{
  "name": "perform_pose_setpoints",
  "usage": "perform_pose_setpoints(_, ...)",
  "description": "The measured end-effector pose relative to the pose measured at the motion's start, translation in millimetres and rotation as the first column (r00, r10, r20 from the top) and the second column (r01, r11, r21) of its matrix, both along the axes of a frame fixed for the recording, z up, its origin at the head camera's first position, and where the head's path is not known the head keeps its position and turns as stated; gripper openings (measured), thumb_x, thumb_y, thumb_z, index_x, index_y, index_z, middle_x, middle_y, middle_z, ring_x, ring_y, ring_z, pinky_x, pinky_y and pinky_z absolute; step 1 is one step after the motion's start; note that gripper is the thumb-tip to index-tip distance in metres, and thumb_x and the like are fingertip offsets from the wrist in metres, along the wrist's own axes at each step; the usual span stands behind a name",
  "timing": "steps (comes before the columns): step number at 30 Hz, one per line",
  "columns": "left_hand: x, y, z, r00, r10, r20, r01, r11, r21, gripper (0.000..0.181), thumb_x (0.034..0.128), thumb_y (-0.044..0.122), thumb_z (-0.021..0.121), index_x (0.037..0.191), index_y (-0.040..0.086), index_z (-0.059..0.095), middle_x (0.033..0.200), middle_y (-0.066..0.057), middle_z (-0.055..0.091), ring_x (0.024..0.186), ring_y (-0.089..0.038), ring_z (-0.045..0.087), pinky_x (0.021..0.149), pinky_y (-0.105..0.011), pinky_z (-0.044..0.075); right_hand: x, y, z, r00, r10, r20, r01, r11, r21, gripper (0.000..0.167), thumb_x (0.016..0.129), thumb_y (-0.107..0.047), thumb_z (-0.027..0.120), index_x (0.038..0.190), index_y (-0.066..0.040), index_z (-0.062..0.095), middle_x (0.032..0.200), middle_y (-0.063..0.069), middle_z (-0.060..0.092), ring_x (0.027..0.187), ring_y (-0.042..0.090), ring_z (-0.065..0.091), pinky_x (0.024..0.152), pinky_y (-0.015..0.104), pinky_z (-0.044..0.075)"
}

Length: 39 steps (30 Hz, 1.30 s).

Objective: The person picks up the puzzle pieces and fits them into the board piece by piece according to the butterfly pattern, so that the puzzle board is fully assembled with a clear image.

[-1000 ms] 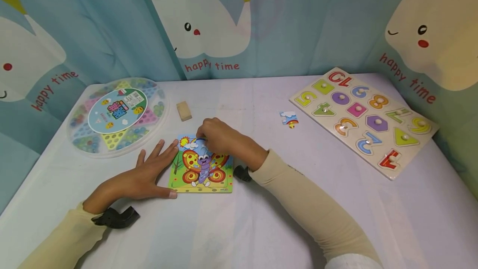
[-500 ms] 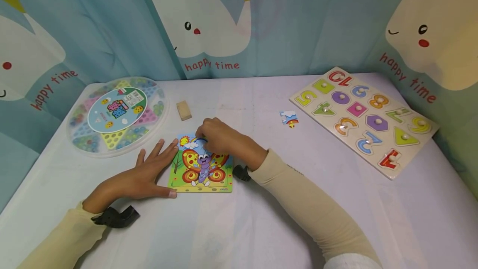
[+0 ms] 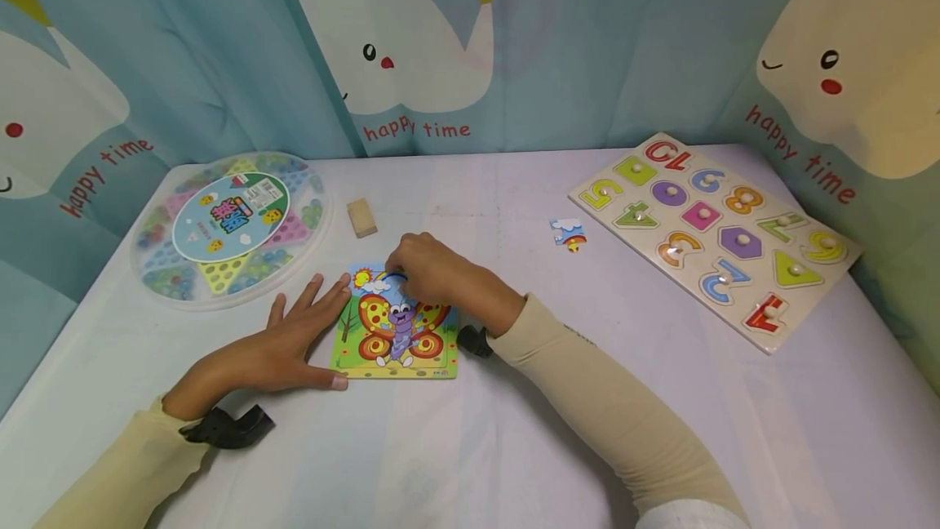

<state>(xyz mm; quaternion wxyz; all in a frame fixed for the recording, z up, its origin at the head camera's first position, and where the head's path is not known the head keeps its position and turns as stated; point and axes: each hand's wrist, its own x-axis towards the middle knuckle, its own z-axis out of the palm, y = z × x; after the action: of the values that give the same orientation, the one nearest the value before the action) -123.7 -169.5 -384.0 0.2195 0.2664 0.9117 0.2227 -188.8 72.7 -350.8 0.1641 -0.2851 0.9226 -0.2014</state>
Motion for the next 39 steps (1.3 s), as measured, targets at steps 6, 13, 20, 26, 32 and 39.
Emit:
perform_pose_setpoints(6,0.3,-0.4,0.4,1.000,-0.002,-0.001,0.002,1.000,0.008,0.116,0.0743,0.055,0.078,0.157,0.008,0.012,0.163,-0.001,-0.004,0.144,-0.032,-0.020,0.102,-0.067,-0.019,-0.4,1,-1.5,1.000,0.002,-0.005,-0.002,1.000,-0.016,0.029,0.089,-0.008,0.072,0.117,-0.006,0.072,0.108,0.006,0.060,0.101,0.019,0.053,0.089,0.031,0.047)
perform_pose_setpoints(13,0.1,-0.1,1.1,1.000,-0.004,-0.004,0.004,1.000,0.015,0.115,0.0744,0.055,0.078,0.157,0.007,0.012,0.163,-0.002,-0.004,0.144,-0.032,-0.020,0.102,-0.067,-0.019,-1.1,1,-1.8,1.000,0.012,-0.004,-0.012,0.999,-0.031,0.027,0.089,-0.008,0.071,0.116,-0.005,0.072,0.108,0.006,0.061,0.101,0.019,0.054,0.089,0.031,0.048)
perform_pose_setpoints(20,-0.3,0.2,0.7,1.000,-0.004,-0.003,0.004,1.000,0.002,0.115,0.0743,0.055,0.078,0.157,0.008,0.012,0.163,-0.001,-0.005,0.144,-0.032,-0.020,0.102,-0.067,-0.019,-1.4,5,1.0,0.999,0.037,0.025,-0.037,0.999,-0.032,0.033,0.089,-0.007,0.070,0.122,-0.003,0.068,0.111,0.008,0.061,0.100,0.018,0.054,0.089,0.031,0.047)
perform_pose_setpoints(26,-0.1,0.3,0.3,1.000,-0.002,-0.001,0.002,1.000,-0.001,0.116,0.0744,0.056,0.077,0.157,0.008,0.012,0.163,-0.001,-0.005,0.144,-0.031,-0.020,0.102,-0.067,-0.018,-1.7,13,1.3,0.997,0.056,0.059,-0.051,0.995,-0.083,0.033,0.090,-0.006,0.069,0.122,-0.002,0.068,0.106,0.007,0.060,0.093,0.018,0.053,0.080,0.028,0.048)
perform_pose_setpoints(32,-0.4,0.4,-0.5,1.000,-0.001,-0.003,0.001,1.000,-0.008,0.116,0.0744,0.056,0.077,0.157,0.009,0.011,0.163,0.000,-0.005,0.145,-0.031,-0.020,0.102,-0.067,-0.018,-2.2,21,1.4,0.997,0.062,0.054,-0.051,0.981,-0.185,0.027,0.090,-0.002,0.068,0.117,0.001,0.070,0.106,0.008,0.064,0.090,0.018,0.055,0.078,0.027,0.049)
perform_pose_setpoints(39,-0.7,0.6,-1.7,1.000,0.004,-0.004,-0.004,1.000,-0.012,0.116,0.0738,0.057,0.077,0.157,0.011,0.011,0.163,0.000,-0.005,0.144,-0.030,-0.020,0.103,-0.066,-0.019,-4.8,33,4.0,0.999,0.045,0.014,-0.039,0.963,-0.266,0.023,0.091,0.000,0.064,0.112,0.003,0.071,0.105,0.009,0.067,0.091,0.018,0.059,0.079,0.029,0.051)
